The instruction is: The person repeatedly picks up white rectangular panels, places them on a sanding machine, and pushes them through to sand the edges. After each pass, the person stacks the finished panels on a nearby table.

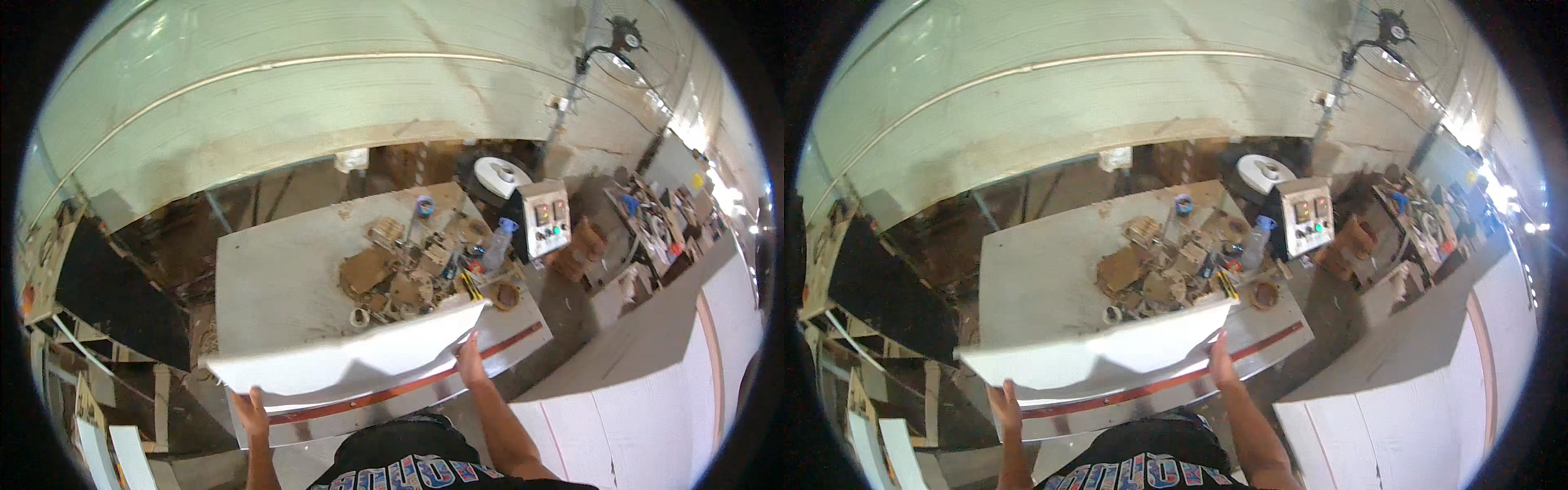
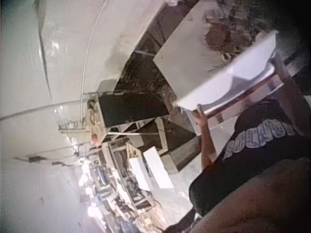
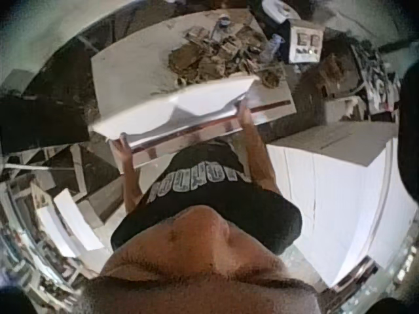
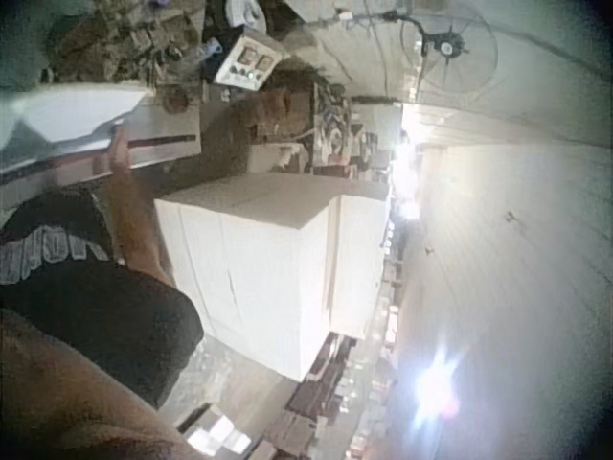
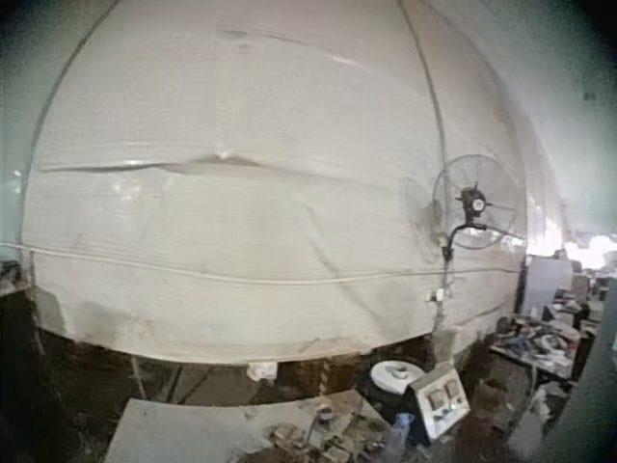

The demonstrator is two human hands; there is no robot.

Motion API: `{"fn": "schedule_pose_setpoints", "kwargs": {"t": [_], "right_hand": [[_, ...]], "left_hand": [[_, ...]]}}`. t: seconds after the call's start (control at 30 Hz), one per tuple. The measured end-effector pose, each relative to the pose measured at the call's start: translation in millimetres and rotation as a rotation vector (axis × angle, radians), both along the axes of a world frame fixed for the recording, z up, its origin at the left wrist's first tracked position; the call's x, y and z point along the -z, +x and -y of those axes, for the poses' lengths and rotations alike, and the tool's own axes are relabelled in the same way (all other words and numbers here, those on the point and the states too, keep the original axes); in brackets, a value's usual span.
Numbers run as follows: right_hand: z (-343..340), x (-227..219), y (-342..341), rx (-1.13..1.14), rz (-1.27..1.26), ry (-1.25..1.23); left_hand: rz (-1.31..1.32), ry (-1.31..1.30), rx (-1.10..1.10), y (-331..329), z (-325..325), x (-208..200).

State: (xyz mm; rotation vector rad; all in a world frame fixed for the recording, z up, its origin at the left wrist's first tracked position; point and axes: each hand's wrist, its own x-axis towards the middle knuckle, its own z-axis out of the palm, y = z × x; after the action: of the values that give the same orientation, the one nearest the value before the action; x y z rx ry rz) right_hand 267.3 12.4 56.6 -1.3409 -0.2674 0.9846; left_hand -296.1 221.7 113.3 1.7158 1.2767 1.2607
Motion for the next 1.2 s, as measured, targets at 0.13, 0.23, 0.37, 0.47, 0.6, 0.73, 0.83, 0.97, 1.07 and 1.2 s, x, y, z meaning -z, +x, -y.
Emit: {"fn": "schedule_pose_setpoints", "kwargs": {"t": [0.13,0.23,0.37,0.47,0.6,0.73,0.83,0.97,1.07,1.2], "right_hand": [[2.3,-110.5,43.8,-0.221,0.459,-0.17],[0.8,-170.0,50.9,-0.115,0.449,-0.028],[-8.0,-176.5,45.1,0.052,0.48,0.053],[-1.5,-158.5,46.8,0.046,0.39,0.167],[4.8,-140.0,44.2,-0.031,0.192,0.15],[2.6,-136.6,32.2,-0.045,0.18,0.129],[0.4,-137.4,24.1,-0.039,0.198,0.116],[-2.6,-133.9,19.2,-0.022,0.191,0.143],[-2.3,-128.7,21.2,-0.065,0.203,0.188],[-4.4,-122.7,23.4,-0.02,0.175,0.174]], "left_hand": [[-0.13,-0.062,0.116,34.8,-1.1,-206.0],[-0.227,-0.173,0.222,49.4,31.8,-335.8],[0.157,-0.181,0.371,82.6,84.2,-429.0],[0.207,-0.24,0.285,106.5,115.9,-463.2],[0.337,-0.141,0.244,131.7,137.0,-469.9],[0.315,-0.165,0.282,125.6,150.4,-476.0],[0.284,-0.135,0.296,123.9,156.3,-479.3],[0.32,-0.19,0.158,131.1,164.8,-484.3],[0.36,-0.156,0.193,138.3,169.6,-488.4],[0.351,-0.157,0.186,143.9,173.1,-498.5]]}}
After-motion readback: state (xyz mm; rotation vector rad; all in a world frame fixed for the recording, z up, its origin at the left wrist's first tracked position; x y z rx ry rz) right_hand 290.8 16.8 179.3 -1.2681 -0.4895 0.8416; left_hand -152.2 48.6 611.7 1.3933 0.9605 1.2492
